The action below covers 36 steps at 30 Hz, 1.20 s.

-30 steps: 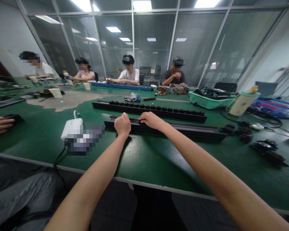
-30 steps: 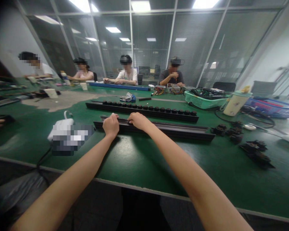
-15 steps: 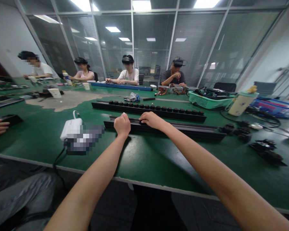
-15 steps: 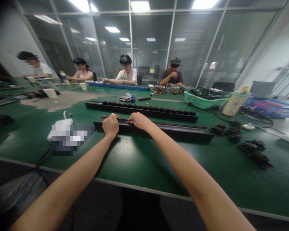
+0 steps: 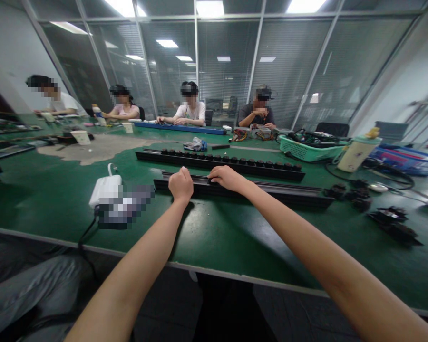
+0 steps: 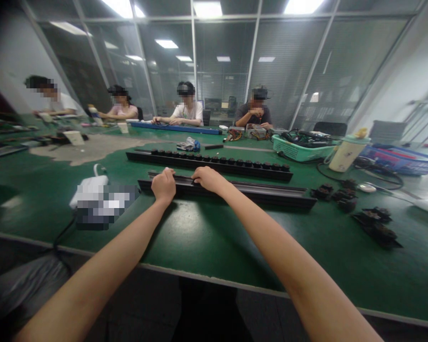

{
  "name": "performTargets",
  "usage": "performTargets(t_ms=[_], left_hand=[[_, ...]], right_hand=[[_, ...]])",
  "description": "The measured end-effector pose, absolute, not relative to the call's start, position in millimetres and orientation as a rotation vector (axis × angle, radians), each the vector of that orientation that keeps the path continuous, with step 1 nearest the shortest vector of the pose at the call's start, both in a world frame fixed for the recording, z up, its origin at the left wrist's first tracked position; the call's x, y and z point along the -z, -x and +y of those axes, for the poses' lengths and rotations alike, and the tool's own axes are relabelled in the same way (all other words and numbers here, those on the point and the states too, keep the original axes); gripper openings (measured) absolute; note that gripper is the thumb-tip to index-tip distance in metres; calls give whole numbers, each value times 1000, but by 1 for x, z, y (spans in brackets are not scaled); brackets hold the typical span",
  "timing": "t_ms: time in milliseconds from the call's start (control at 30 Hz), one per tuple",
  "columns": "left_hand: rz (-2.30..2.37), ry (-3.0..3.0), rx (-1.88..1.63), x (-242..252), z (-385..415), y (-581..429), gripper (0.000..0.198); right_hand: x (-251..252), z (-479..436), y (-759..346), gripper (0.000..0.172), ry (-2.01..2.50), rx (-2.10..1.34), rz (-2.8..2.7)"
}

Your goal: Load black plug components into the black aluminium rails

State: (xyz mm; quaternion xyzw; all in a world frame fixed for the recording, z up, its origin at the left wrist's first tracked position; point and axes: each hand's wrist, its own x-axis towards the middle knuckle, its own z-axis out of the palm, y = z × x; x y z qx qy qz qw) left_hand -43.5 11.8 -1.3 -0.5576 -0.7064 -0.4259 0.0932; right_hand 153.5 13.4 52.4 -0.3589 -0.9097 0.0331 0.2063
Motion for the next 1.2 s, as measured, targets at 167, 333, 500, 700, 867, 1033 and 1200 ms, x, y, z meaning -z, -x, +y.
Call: performTargets(t_ms=[167, 333, 500, 700, 867, 1033, 1200], left_hand=[[-2084, 1665, 1270, 1, 11, 44, 62], [-2094, 1663, 1272, 0, 10, 44, 60], [-2106, 1671, 1255, -1, 9, 44, 62], [-2107, 1664, 1235, 0, 9, 44, 63], [-2103, 1663, 1239, 0, 10, 44, 63], [-2099, 1655, 1245, 1, 11, 44, 62], [-2079, 1660, 1264, 2, 12, 44, 63]], right_hand=[[-53, 12, -156, 26, 995, -82, -2542], [-53, 12, -158, 27, 989, -89, -2536], [-54, 11, -160, 27, 977, -99, -2537], [-53, 12, -164, 27, 967, -105, -2540], [-51, 14, -167, 27, 948, -96, -2549], [-50, 16, -170, 25, 921, -91, -2540], [-49, 15, -173, 25, 913, -90, -2531]])
